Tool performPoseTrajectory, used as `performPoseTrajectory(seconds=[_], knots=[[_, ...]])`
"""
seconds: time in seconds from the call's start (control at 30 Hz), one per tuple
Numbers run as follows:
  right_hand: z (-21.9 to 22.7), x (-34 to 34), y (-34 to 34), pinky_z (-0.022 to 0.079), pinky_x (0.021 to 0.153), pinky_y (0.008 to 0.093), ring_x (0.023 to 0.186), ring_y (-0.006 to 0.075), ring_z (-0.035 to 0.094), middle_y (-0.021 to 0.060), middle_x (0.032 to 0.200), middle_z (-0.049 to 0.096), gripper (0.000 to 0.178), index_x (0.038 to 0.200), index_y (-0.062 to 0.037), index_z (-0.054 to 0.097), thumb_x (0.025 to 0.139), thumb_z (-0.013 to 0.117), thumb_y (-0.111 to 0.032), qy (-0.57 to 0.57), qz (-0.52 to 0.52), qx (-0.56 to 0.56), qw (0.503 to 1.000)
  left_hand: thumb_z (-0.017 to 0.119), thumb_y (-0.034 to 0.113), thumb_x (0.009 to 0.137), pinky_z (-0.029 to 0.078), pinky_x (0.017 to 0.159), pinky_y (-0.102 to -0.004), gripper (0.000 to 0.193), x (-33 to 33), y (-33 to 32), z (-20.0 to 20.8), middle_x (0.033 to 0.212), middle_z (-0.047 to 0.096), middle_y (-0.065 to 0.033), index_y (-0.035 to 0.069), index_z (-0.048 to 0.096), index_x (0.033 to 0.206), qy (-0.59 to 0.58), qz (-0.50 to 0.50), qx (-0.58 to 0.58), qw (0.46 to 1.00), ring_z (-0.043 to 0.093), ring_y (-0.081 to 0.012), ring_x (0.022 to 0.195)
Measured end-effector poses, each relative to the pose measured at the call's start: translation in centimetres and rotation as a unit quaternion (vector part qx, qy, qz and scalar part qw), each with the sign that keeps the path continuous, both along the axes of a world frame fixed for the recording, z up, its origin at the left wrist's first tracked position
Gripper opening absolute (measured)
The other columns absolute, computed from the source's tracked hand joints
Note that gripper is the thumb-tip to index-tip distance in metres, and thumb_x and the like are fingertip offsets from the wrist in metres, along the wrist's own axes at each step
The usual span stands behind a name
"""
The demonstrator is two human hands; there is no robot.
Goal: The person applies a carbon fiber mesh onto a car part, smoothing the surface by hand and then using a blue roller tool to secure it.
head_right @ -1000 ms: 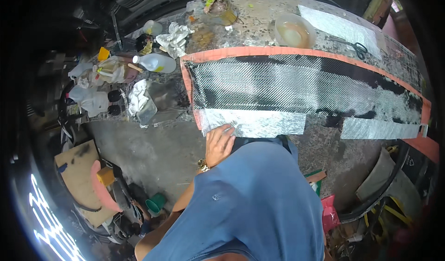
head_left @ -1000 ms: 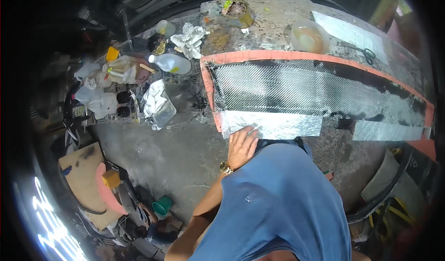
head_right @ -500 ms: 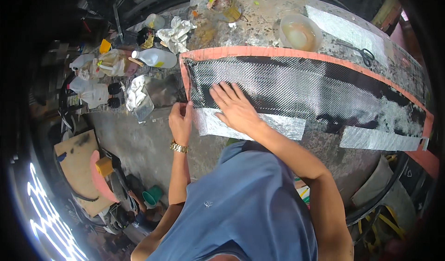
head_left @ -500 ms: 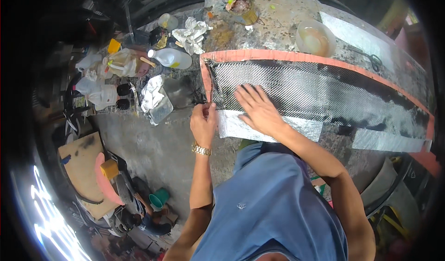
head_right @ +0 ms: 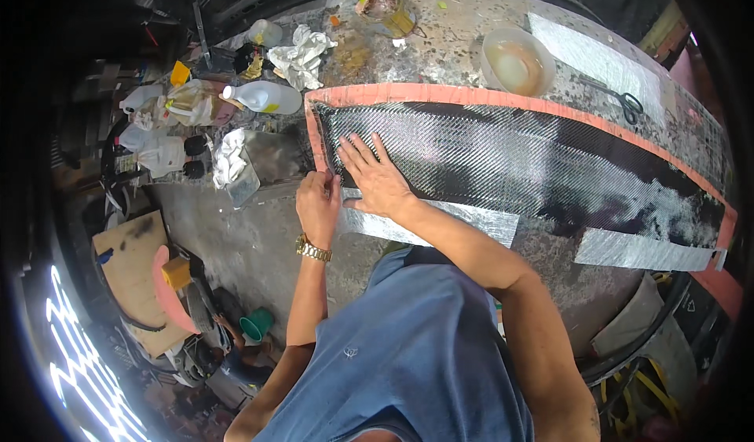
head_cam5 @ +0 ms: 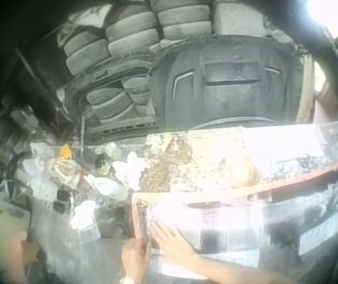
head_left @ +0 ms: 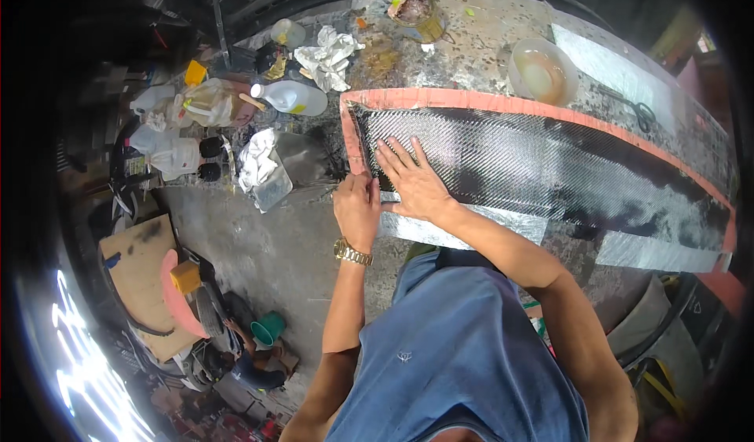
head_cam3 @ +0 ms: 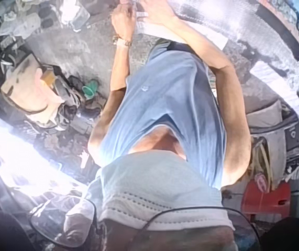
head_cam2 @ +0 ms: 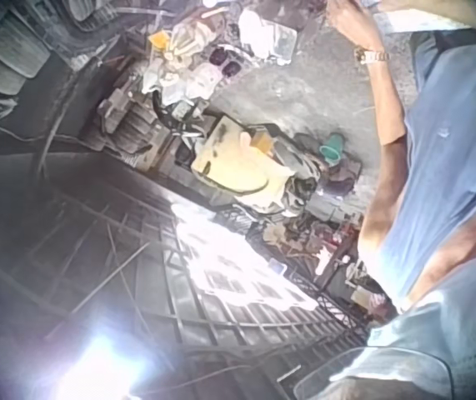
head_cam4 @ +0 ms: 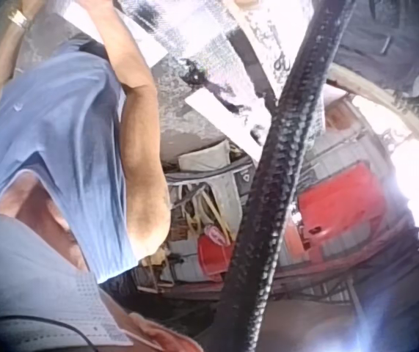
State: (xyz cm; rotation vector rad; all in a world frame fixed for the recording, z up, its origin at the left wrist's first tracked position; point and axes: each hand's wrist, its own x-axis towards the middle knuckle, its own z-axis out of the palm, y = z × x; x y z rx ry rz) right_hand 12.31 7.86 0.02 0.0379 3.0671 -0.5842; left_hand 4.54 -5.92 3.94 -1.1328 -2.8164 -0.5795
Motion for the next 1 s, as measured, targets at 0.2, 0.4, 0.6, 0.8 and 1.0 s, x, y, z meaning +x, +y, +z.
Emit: performPoseTrajectory(seconds=[0.2,0.4,0.6,0.8,1.0], knots=[[0.2,-0.3,-0.1,0.008,0.123,0.0577,0.153,0.0334,0.016,0.0173,0.163,0.023,0.107,0.153,0.002,0.029,0.079,0.066,-0.065,0.004,-0.005,-0.007,1.0,0.071,0.021,0.09,0.05,0.064,-0.0413,0.022,-1.5,0.1,-0.1,0.079,0.069,-0.0162,-0.001,0.067,0.088,-0.106,0.106,0.021,0.988,0.066,-0.0312,0.068],[1.2,-1.1,0.3,0.008,0.123,0.0585,0.153,0.0331,0.017,0.0175,0.163,0.024,0.102,0.153,0.002,0.03,0.078,0.069,-0.054,-0.03,0.011,0.017,0.999,0.071,0.019,0.09,0.047,0.06,-0.0404,0.023,-1.3,0.5,-0.8,0.074,0.069,-0.0165,-0.003,0.066,0.084,-0.121,0.081,0.063,0.987,0.063,-0.0283,0.061],[0.9,-1.4,-0.1,0.005,0.123,0.0594,0.153,0.0335,0.016,0.019,0.163,0.024,0.09,0.153,0.0024,0.032,0.081,0.062,-0.044,-0.021,-0.008,-0.016,1.0,0.07,0.018,0.091,0.047,0.057,-0.0416,0.023,-1.6,0.5,-0.3,0.067,0.065,-0.0177,-0.002,0.065,0.081,-0.229,0.125,0.095,0.961,0.061,-0.032,0.057],[0.8,-1.7,-1.3,0.002,0.123,0.06,0.154,0.0351,0.012,0.0194,0.164,0.02,0.087,0.155,0.0016,0.029,0.086,0.056,-0.043,-0.05,-0.02,0.035,0.998,0.07,0.019,0.091,0.046,0.058,-0.0421,0.024,-1.8,0.0,-0.2,0.067,0.065,-0.0179,-0.002,0.064,0.081,-0.218,0.109,0.069,0.967,0.062,-0.0324,0.058],[1.1,-1.5,-2.1,0.002,0.122,0.0604,0.154,0.0352,0.011,0.0201,0.165,0.019,0.084,0.155,0.0024,0.03,0.088,0.053,-0.043,-0.065,-0.011,0.095,0.993,0.072,0.018,0.09,0.046,0.057,-0.037,0.025,-2.0,0.0,-0.4,0.066,0.065,-0.0161,-0.004,0.064,0.081,-0.217,0.1,0.072,0.968,0.058,-0.0219,0.055]])
